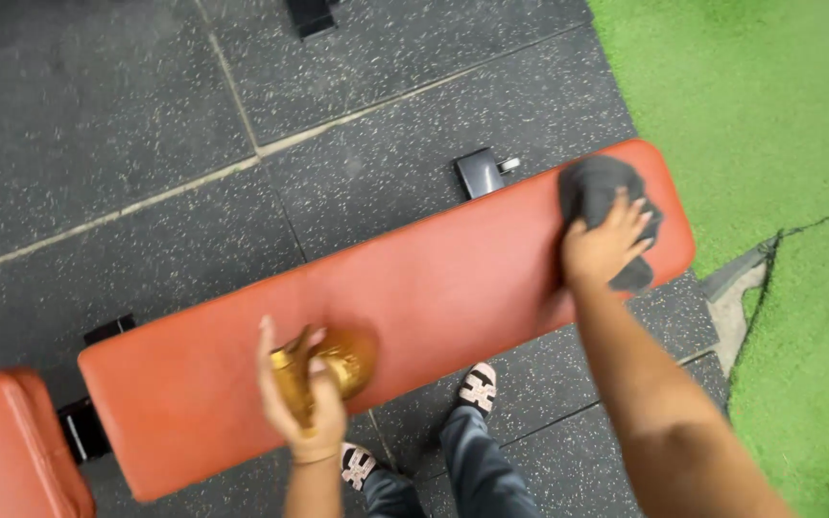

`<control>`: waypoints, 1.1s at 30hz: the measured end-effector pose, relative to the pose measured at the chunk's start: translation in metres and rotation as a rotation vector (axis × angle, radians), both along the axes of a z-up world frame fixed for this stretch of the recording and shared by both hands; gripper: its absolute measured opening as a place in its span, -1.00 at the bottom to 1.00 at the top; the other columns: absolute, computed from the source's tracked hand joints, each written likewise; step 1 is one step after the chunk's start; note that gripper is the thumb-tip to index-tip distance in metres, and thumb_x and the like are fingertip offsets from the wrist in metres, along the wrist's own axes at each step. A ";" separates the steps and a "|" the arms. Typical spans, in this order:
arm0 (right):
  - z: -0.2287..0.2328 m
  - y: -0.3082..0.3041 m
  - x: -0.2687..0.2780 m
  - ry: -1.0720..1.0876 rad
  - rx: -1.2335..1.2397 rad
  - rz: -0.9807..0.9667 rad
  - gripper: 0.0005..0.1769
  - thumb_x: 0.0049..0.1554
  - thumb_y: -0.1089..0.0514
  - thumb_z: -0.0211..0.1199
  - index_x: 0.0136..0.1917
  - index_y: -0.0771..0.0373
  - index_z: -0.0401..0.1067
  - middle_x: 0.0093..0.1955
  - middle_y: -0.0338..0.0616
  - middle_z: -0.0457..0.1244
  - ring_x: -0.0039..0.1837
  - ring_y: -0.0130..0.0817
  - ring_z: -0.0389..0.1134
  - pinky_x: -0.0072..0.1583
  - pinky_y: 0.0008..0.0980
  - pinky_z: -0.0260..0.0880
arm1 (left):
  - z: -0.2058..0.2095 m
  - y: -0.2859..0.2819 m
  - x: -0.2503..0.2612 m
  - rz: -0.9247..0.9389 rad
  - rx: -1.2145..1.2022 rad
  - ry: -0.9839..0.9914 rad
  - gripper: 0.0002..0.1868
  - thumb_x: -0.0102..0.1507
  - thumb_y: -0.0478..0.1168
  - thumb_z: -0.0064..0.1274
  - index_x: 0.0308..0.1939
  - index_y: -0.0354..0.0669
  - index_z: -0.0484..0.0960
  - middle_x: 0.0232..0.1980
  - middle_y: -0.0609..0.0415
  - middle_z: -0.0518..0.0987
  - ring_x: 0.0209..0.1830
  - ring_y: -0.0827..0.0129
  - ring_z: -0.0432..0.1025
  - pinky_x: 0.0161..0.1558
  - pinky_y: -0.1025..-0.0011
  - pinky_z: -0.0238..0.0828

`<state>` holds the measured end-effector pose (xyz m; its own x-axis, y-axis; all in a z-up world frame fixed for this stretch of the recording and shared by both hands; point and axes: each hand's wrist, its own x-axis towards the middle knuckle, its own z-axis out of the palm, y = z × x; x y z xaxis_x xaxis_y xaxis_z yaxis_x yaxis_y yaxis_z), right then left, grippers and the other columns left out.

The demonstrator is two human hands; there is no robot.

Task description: Spray and wipe down gym weight benches and equipment stands.

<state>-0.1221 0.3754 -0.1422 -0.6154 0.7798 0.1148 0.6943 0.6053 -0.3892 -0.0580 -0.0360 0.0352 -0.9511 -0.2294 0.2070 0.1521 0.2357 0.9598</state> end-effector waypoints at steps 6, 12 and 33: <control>0.088 -0.151 0.076 0.073 -0.102 0.718 0.10 -0.31 0.29 0.31 0.54 0.15 0.14 0.62 0.16 -0.04 0.66 0.18 -0.15 0.54 0.34 -0.28 | 0.003 0.100 -0.031 -0.108 -0.095 -0.051 -0.30 0.25 -0.41 -0.11 0.52 -0.36 0.25 0.10 -0.15 0.65 0.09 0.21 0.60 0.15 0.33 0.55; 0.080 -0.099 0.104 -0.128 -0.236 0.633 0.21 -0.39 0.23 0.56 0.52 0.00 0.16 0.60 0.02 -0.06 0.65 0.10 -0.17 0.54 0.33 -0.30 | -0.022 0.118 -0.033 -0.099 -0.210 -0.119 -0.31 0.22 -0.41 -0.12 0.49 -0.33 0.29 0.03 -0.16 0.69 0.02 0.23 0.62 0.06 0.37 0.56; 0.071 -0.029 0.002 -0.054 -0.183 1.073 0.15 -0.37 0.12 0.51 0.50 -0.11 0.20 0.61 -0.02 -0.05 0.64 0.06 -0.16 0.49 0.43 -0.32 | -0.029 0.148 -0.039 -0.057 -0.389 -0.140 -0.40 0.16 -0.46 -0.16 0.33 -0.37 0.45 0.15 -0.22 0.62 0.05 0.17 0.61 0.10 0.30 0.55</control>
